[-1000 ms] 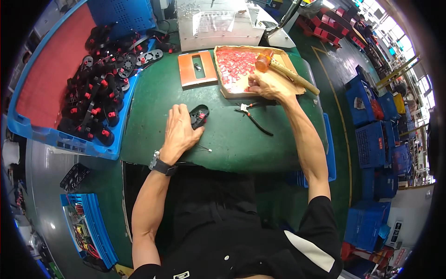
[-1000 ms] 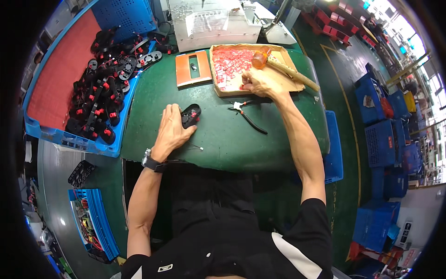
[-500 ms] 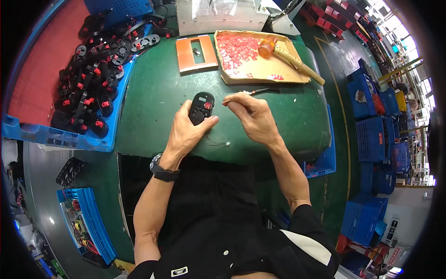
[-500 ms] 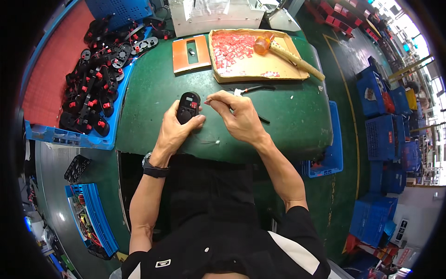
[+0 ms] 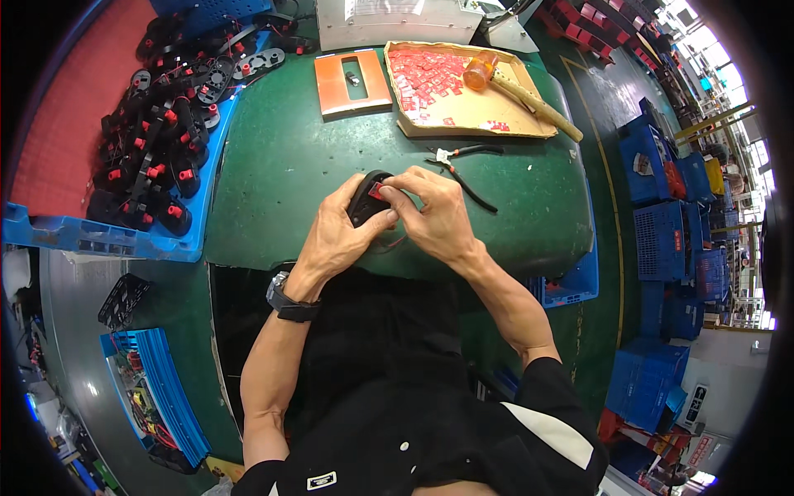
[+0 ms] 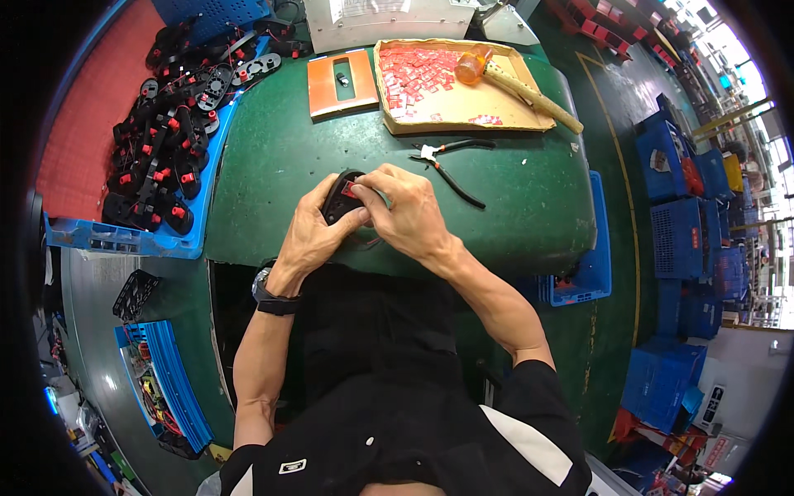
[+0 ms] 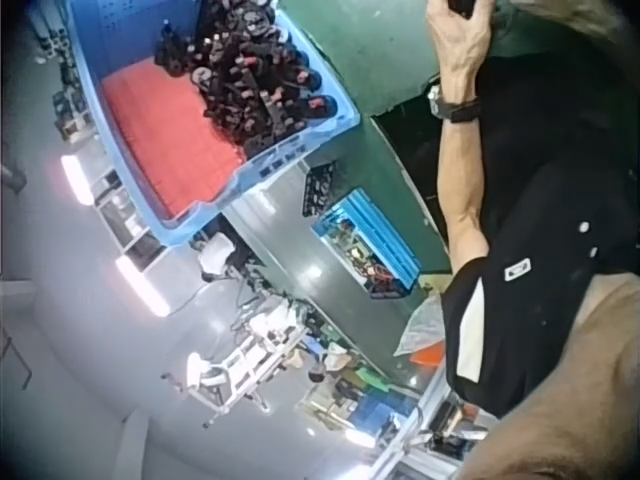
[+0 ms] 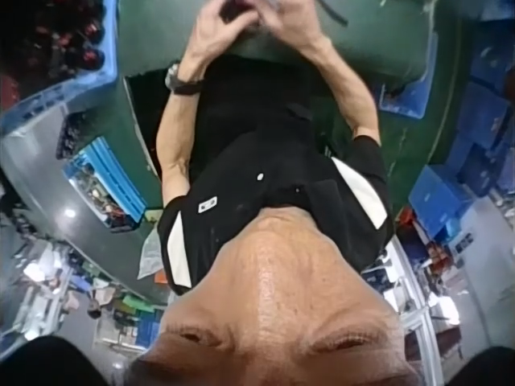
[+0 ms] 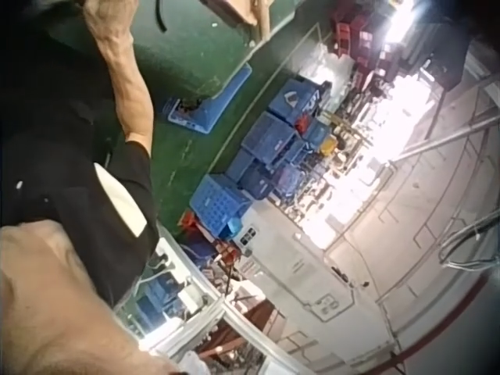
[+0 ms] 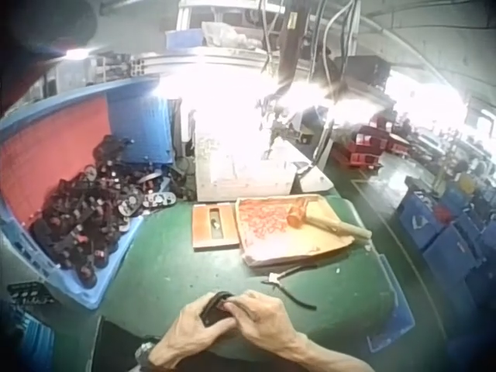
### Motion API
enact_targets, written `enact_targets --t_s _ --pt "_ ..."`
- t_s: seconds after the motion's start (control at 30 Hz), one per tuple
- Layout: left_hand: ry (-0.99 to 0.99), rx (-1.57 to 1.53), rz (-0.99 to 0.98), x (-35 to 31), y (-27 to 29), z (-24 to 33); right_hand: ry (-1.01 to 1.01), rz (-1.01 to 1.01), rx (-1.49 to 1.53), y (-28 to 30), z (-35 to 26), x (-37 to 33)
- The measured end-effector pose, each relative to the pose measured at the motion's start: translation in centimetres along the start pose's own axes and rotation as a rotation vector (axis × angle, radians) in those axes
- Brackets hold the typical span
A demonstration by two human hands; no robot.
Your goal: The person is assembling small electronic components at a workbench, connecting wires and using a power tool to secure parts.
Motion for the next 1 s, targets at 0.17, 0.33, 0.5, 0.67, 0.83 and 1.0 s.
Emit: enact_targets --t_s 0.17,0.33,0.5,0.67,0.83,1.0 --pt "-0.07 -0.071 0.047 0.4 0.6 -2.1 0.008 0.065 -0.029 -1.0 -0.1 -0.7" --pt "-0.048 -0.144 0.041 1.2 0.7 -2.9 0.008 0.102 -0.087 -1.2 -0.3 -1.0" --pt "0.049 -0.123 -0.049 1.6 1.1 -3.5 0.052 0.074 -0.187 -1.2 -1.7 -0.9" --pt "0.388 -0.397 -0.177 1.2 -0.3 -5.4 0.339 0.258 -0.153 5.1 -5.5 5.6" --pt "0.441 -0.324 -0.24 1.1 -1.0 -4.9 0.293 0.51 0.104 15.4 -10.9 21.5" --pt "0.498 -0.335 -0.288 1.7 -1.6 -5.0 0.197 0.48 0.211 17.9 -9.8 33.3"
Point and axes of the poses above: each hand's wrist, its own x-axis towards the middle knuckle, its own y-axis out of the back of the hand, z = x × y, the point moved 9 cm from there along x, towards the middle knuckle, and after that the axes turned 1 degree about -x, right-handed, at the moved point
